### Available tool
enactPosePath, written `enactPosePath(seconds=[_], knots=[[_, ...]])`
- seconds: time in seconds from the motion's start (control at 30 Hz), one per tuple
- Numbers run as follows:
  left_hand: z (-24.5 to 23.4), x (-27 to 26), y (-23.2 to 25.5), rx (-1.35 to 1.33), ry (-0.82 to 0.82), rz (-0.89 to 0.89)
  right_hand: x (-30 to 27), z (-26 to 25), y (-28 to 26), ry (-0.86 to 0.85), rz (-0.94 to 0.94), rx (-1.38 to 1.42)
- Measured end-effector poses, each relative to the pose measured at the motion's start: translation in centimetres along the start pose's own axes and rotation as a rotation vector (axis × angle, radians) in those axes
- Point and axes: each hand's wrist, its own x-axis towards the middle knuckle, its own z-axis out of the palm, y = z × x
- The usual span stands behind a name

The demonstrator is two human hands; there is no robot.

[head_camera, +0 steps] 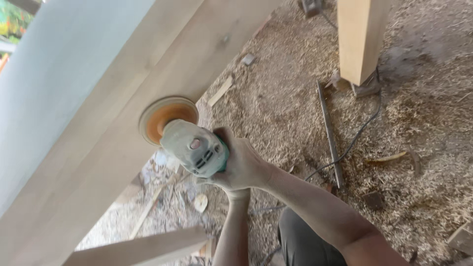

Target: The person uses a handheld electric sander to smooth the surface of a wooden plank. They move the sander along the plank's length and edges, generating sawdust as they work.

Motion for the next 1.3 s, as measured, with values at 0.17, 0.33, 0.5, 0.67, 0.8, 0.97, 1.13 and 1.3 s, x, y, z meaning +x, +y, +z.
enactPosePath(seconds=[0.17, 0.33, 0.5, 0.67, 0.8, 0.97, 1.13, 1.3], knots=[[0.9, 0.9, -4.2, 0.240, -0.179, -0.029, 0.1, -4.4, 2.5, 0.116, -0.064, -0.003], [5.7, 1.3, -7.0, 0.566, -0.345, 0.103, -0.2, -9.5, 5.5, 0.245, 0.040, 0.275], [10.8, 2.9, -7.0, 0.868, -0.355, 0.177, 0.5, -13.3, 7.2, 0.344, 0.013, 0.243], [13.0, 3.3, -6.2, 1.006, -0.333, 0.088, 0.9, -14.7, 7.0, 0.430, 0.040, 0.311], [10.5, 2.7, -4.7, 0.897, -0.362, 0.200, 0.9, -11.7, 6.0, 0.316, 0.009, 0.304], [4.1, 1.3, -3.1, 0.892, -0.307, 0.137, 0.2, -7.3, 3.9, 0.246, -0.064, 0.373], [-2.2, -0.4, -4.0, 0.369, -0.259, 0.042, 0.9, -4.2, 0.8, 0.095, -0.086, 0.183], [-8.3, -1.9, -6.1, -0.843, 0.008, -0.203, 1.8, -2.8, -2.6, -0.111, -0.060, -0.059]])
